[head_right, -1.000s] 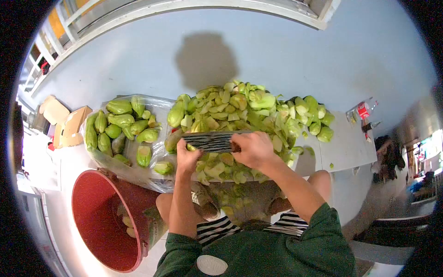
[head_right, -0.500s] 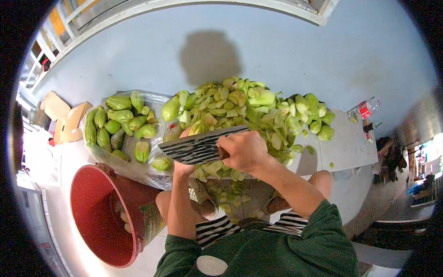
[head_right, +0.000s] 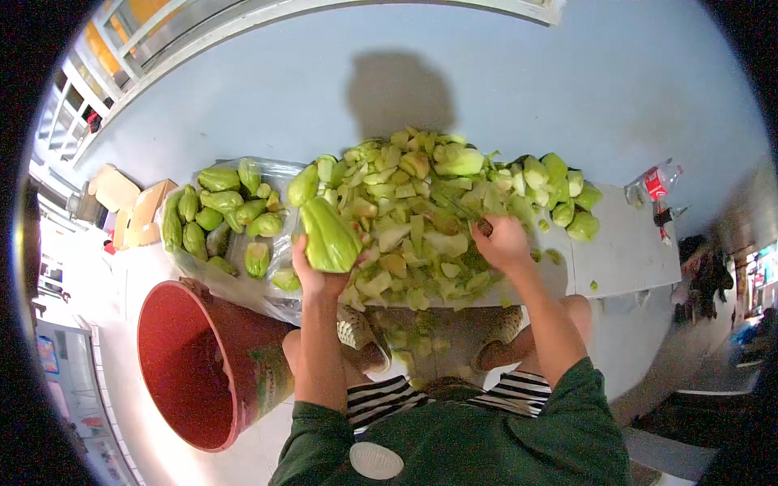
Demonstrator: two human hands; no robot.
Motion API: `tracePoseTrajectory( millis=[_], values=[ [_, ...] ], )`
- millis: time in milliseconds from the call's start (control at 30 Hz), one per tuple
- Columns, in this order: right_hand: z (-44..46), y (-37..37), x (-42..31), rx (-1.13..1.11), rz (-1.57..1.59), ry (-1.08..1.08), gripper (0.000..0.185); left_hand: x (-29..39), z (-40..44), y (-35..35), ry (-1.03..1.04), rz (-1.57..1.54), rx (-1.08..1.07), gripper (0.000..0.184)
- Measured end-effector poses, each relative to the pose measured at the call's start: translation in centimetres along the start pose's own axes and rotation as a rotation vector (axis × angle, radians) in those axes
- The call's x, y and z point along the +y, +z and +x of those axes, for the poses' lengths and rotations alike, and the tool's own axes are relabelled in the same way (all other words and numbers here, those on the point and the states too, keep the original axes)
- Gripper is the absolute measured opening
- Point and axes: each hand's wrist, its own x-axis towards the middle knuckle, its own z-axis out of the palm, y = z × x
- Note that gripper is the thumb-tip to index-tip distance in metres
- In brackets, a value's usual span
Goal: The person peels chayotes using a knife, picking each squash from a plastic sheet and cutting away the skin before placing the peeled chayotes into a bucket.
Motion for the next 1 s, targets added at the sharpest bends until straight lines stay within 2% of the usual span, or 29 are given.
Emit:
tracePoseTrajectory(
  millis=[33, 67, 167, 233, 300, 333, 367, 400, 433, 467, 533, 600, 667, 700, 767, 800, 833, 900, 933, 1000],
  values=[
    [0.1, -0.6, 0.6, 0.011, 0.013, -0.01, 0.036, -0.3, 0.3, 0.0, -0.003, -0.034, 0.225, 0.067],
    [-0.1, -1.1, 1.3, 0.013, 0.018, -0.009, 0.036, -1.4, 0.9, -1.0, -0.039, 0.006, 0.246, 0.066],
    [-0.8, -3.1, 5.0, 0.098, 0.044, 0.037, 0.035, -4.2, 0.8, -1.2, -0.095, 0.127, 0.212, 0.069],
    [-1.0, -4.4, 8.7, 0.326, 0.263, 0.035, 0.036, -6.4, 0.4, -0.9, -0.155, 0.17, 0.162, 0.068],
    [-1.5, -6.1, 12.4, 0.428, 0.327, 0.094, 0.033, -9.2, 0.8, -0.9, -0.279, 0.274, 0.068, 0.069],
    [-1.9, -6.9, 14.1, 0.493, 0.558, 0.197, 0.03, -11.4, 1.7, -0.9, -0.301, 0.271, 0.052, 0.069],
    [-2.2, -7.3, 15.7, 0.552, 0.793, 0.294, 0.027, -13.7, 2.6, -1.2, -0.334, 0.398, 0.067, 0.07],
    [-2.6, -7.5, 17.4, 0.646, 0.881, 0.341, 0.022, -15.7, 3.3, -1.1, -0.36, 0.526, 0.088, 0.072],
    [-2.9, -7.5, 18.8, 0.644, 0.875, 0.345, 0.022, -17.7, 4.2, 0.9, -0.373, 0.661, 0.059, 0.073],
    [-3.2, -7.5, 19.9, 0.766, 0.976, 0.394, 0.023, -19.7, 5.2, 3.8, -0.384, 0.795, 0.038, 0.075],
    [-3.4, -7.5, 21.9, 0.941, 1.125, 0.435, 0.021, -23.2, 7.1, 8.2, -0.349, 1.145, -0.165, 0.078],
    [-3.1, -8.6, 22.7, 0.955, 1.133, 0.407, 0.022, -28.1, 9.7, 9.5, -0.191, 1.596, -0.352, 0.083],
    [-3.0, -9.0, 23.7, 0.941, 1.112, 0.331, 0.021, -32.9, 11.4, 10.5, -0.038, 1.749, -0.461, 0.088],
    [-2.7, -9.0, 23.7, 0.929, 1.111, 0.339, 0.021, -34.5, 12.0, 11.2, -0.049, 1.748, -0.449, 0.088],
    [-2.3, -9.1, 23.3, 0.94, 1.114, 0.366, 0.021, -37.3, 13.1, 12.4, 0.165, 1.99, -0.514, 0.092],
    [-2.3, -9.0, 23.7, 0.952, 1.083, 0.368, 0.023, -38.6, 13.8, 12.6, 0.157, 1.991, -0.503, 0.092],
    [-2.4, -9.1, 24.0, 0.937, 1.086, 0.369, 0.023, -40.1, 14.7, 12.2, 0.251, 2.065, -0.552, 0.089],
    [-2.3, -9.2, 24.1, 0.981, 0.871, 0.459, 0.029, -43.4, 16.5, 10.7, 0.399, 2.199, -0.568, 0.084],
    [-2.3, -9.1, 24.8, 0.993, 0.829, 0.439, 0.032, -45.2, 17.2, 9.5, 0.441, 2.262, -0.539, 0.081],
    [-2.1, -9.0, 25.2, 1.004, 0.779, 0.417, 0.035, -45.8, 17.0, 8.3, 0.39, 2.221, -0.454, 0.079]
  ],
)
